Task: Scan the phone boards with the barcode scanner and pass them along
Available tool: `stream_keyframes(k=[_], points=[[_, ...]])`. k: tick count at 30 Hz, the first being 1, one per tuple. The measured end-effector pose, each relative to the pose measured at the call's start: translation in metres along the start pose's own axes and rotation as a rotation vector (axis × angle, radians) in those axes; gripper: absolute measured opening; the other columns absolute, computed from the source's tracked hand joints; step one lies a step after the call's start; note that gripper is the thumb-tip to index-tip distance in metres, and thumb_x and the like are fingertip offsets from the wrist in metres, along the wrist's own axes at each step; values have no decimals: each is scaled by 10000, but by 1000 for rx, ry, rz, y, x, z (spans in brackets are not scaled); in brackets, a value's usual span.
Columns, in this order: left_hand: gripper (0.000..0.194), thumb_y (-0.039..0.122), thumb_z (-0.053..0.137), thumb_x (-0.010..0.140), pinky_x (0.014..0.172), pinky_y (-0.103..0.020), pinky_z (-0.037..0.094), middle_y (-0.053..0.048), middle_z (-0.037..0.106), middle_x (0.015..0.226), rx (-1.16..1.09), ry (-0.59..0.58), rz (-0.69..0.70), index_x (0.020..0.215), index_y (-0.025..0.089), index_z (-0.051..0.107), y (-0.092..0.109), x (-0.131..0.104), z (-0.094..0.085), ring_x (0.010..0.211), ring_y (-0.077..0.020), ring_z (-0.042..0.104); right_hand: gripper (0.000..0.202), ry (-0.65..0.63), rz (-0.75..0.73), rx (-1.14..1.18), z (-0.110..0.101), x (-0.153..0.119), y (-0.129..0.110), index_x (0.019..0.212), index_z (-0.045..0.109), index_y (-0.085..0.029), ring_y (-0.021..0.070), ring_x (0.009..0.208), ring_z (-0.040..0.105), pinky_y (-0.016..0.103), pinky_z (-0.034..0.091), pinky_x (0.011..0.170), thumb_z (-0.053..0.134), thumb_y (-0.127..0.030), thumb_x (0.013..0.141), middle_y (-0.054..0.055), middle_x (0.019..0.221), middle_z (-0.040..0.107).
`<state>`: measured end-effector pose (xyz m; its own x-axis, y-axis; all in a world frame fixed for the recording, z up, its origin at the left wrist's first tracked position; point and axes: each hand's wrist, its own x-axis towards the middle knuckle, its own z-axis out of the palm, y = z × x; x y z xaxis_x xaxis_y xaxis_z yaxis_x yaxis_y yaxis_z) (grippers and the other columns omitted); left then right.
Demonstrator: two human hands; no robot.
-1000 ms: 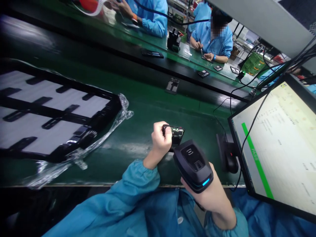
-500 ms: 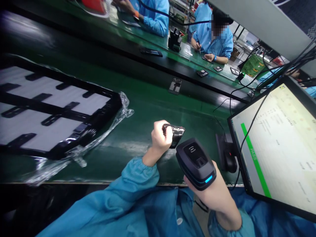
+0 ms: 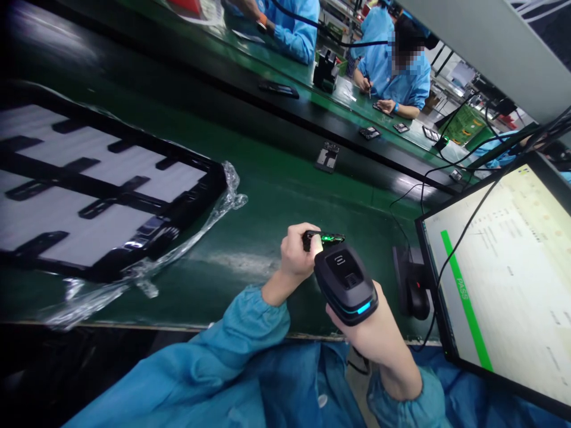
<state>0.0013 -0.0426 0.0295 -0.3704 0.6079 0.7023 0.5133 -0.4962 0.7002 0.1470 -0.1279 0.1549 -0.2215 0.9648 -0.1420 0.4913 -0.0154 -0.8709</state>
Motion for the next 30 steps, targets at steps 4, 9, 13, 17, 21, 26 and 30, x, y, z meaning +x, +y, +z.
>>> stream_keyframes(k=[4, 9, 13, 17, 21, 26, 30], points=[[117, 254, 536, 894, 625, -244, 515, -36, 685, 826, -23, -11, -10, 986, 181, 545, -3, -1, 1, 680, -147, 679, 175, -26, -11, 30, 0, 5, -2, 717, 576, -180, 131, 448, 492, 270, 430, 476, 709, -273, 783, -33, 504, 551], [116, 270, 525, 903, 626, -242, 519, -34, 683, 818, -11, -25, -27, 980, 184, 539, -3, 1, 0, 677, -144, 679, 160, -57, -17, 37, 0, 10, -1, 733, 590, -174, 131, 463, 510, 267, 432, 490, 719, -251, 791, -30, 530, 575], [131, 305, 492, 922, 628, -245, 528, -36, 682, 817, 26, -41, -28, 974, 190, 530, -2, 2, -1, 680, -145, 681, 143, -76, -29, 45, 0, 12, -1, 750, 607, -168, 128, 457, 510, 264, 432, 488, 711, -247, 807, -28, 533, 586], [133, 313, 480, 923, 625, -244, 522, -31, 677, 810, 28, -50, -55, 970, 195, 521, -1, 1, -2, 674, -144, 674, 164, -96, -8, 64, 0, 12, 5, 744, 622, -163, 132, 453, 504, 269, 432, 482, 718, -277, 813, -27, 514, 574], [125, 304, 480, 914, 621, -247, 496, -22, 665, 809, -11, -117, -167, 986, 207, 511, -2, 10, -1, 675, -149, 665, 210, -109, 112, 144, -9, 15, 15, 732, 620, -167, 127, 448, 483, 278, 424, 483, 746, -317, 807, -28, 512, 556], [121, 318, 465, 924, 684, -298, 474, -35, 650, 776, -22, -560, -399, 949, 222, 534, -25, 36, 10, 744, -202, 655, 197, -206, 225, 341, -38, 45, 15, 841, 655, -149, 96, 428, 459, 249, 385, 439, 791, -230, 725, -27, 604, 581], [137, 310, 476, 909, 711, -308, 456, -68, 685, 846, -28, -847, -510, 891, 201, 558, -55, 36, 27, 811, -220, 641, 295, -305, 362, 402, -59, 81, 14, 900, 662, -122, 76, 410, 447, 221, 369, 395, 791, -148, 637, -34, 623, 566]])
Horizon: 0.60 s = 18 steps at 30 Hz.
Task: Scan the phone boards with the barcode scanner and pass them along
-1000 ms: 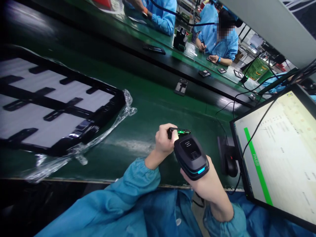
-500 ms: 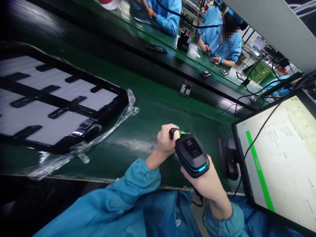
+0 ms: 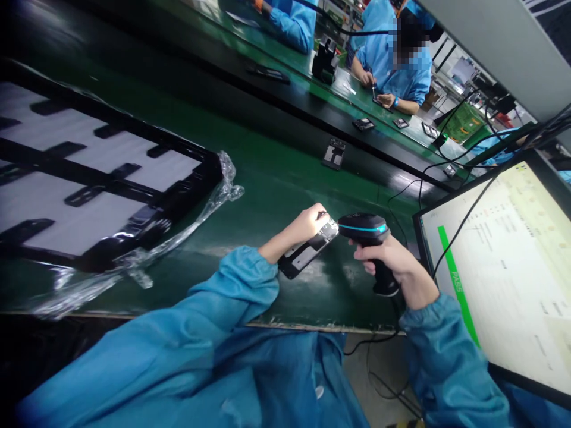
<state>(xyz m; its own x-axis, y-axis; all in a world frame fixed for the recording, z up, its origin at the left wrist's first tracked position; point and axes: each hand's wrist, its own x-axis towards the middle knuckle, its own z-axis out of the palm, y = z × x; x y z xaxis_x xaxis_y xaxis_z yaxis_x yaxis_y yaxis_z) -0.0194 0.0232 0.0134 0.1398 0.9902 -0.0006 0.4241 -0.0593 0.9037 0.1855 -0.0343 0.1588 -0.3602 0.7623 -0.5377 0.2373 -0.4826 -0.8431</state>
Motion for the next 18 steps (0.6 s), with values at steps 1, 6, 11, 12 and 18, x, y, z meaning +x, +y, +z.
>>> stream_keyframes(k=[1, 6, 11, 12, 18], points=[[146, 311, 472, 911, 706, -308, 450, -78, 691, 869, 8, -32, -24, 900, 196, 563, -6, 3, 3, 817, -222, 639, 287, -19, 31, 1, -4, 7, -3, 883, 661, -117, 72, 409, 445, 215, 369, 391, 785, -132, 625, -36, 617, 558], [156, 309, 479, 898, 678, -311, 421, -113, 694, 922, 59, -88, -103, 943, 191, 571, -20, 8, 12, 822, -244, 634, 269, -100, 107, -70, -14, 33, -8, 851, 653, -106, 62, 411, 447, 194, 380, 382, 763, -100, 606, -33, 601, 555], [158, 316, 445, 907, 656, -304, 389, -101, 681, 884, 72, -90, -97, 894, 193, 544, -15, 10, 8, 810, -236, 628, 270, -123, 156, -125, -17, 46, -7, 863, 643, -103, 66, 409, 448, 184, 387, 382, 742, -97, 612, -31, 558, 554], [157, 315, 445, 906, 654, -303, 385, -99, 680, 880, 76, -94, -99, 892, 192, 542, -14, 10, 7, 810, -235, 627, 271, -128, 160, -129, -18, 47, -7, 869, 642, -104, 68, 410, 450, 185, 389, 383, 739, -98, 617, -31, 553, 551], [153, 297, 442, 904, 645, -305, 368, -101, 674, 864, 104, -109, -114, 909, 188, 549, -11, 9, 6, 783, -229, 619, 266, -148, 153, -136, -19, 52, -8, 869, 634, -114, 67, 419, 442, 190, 378, 383, 742, -96, 626, -26, 588, 547]])
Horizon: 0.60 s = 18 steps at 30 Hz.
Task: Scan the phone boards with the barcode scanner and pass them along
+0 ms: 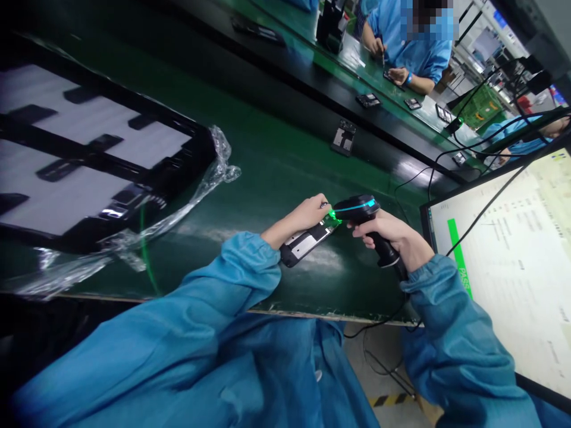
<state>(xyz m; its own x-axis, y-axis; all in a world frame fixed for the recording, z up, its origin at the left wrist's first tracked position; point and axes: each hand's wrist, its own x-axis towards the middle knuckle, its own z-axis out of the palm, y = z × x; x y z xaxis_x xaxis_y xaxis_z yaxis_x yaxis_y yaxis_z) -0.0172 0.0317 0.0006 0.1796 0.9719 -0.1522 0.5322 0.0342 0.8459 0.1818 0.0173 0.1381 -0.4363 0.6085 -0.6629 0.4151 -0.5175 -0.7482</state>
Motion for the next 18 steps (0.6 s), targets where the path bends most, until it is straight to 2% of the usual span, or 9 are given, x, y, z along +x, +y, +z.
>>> stream_keyframes(k=[8, 18], points=[[183, 300, 444, 914, 661, -311, 386, -113, 680, 885, -2, -3, -13, 929, 176, 577, -1, 3, -1, 798, -239, 624, 259, 23, -8, 1, 0, -3, 0, 850, 625, -130, 67, 426, 438, 203, 379, 384, 742, -78, 625, -7, 637, 567], [205, 325, 454, 908, 671, -314, 393, -121, 687, 911, 3, 8, -12, 939, 169, 584, -5, 6, 3, 818, -249, 625, 260, 16, -10, 3, -2, -8, -2, 845, 621, -126, 72, 418, 443, 203, 378, 381, 740, -77, 619, -15, 606, 558]])
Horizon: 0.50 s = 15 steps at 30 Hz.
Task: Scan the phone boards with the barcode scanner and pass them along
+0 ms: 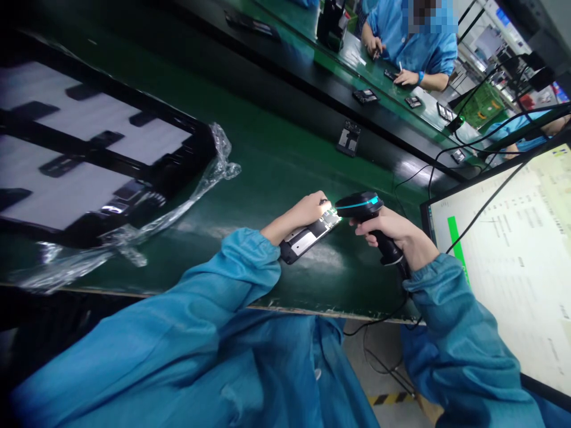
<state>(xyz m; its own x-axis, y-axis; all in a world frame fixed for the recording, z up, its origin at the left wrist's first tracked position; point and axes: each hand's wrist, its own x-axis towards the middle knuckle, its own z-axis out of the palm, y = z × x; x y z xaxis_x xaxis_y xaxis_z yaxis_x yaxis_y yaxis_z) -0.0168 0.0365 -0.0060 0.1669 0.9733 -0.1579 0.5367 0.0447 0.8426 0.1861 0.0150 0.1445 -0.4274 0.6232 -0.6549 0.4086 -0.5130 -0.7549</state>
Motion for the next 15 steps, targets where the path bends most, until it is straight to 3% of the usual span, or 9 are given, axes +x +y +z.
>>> stream_keyframes(k=[15], points=[[174, 312, 451, 928, 645, -294, 368, -101, 675, 880, -38, 0, -12, 907, 177, 560, 5, -2, -3, 811, -228, 627, 241, -46, 78, -62, 6, 30, -6, 837, 640, -110, 72, 414, 449, 185, 404, 376, 722, -80, 612, -13, 562, 559]])
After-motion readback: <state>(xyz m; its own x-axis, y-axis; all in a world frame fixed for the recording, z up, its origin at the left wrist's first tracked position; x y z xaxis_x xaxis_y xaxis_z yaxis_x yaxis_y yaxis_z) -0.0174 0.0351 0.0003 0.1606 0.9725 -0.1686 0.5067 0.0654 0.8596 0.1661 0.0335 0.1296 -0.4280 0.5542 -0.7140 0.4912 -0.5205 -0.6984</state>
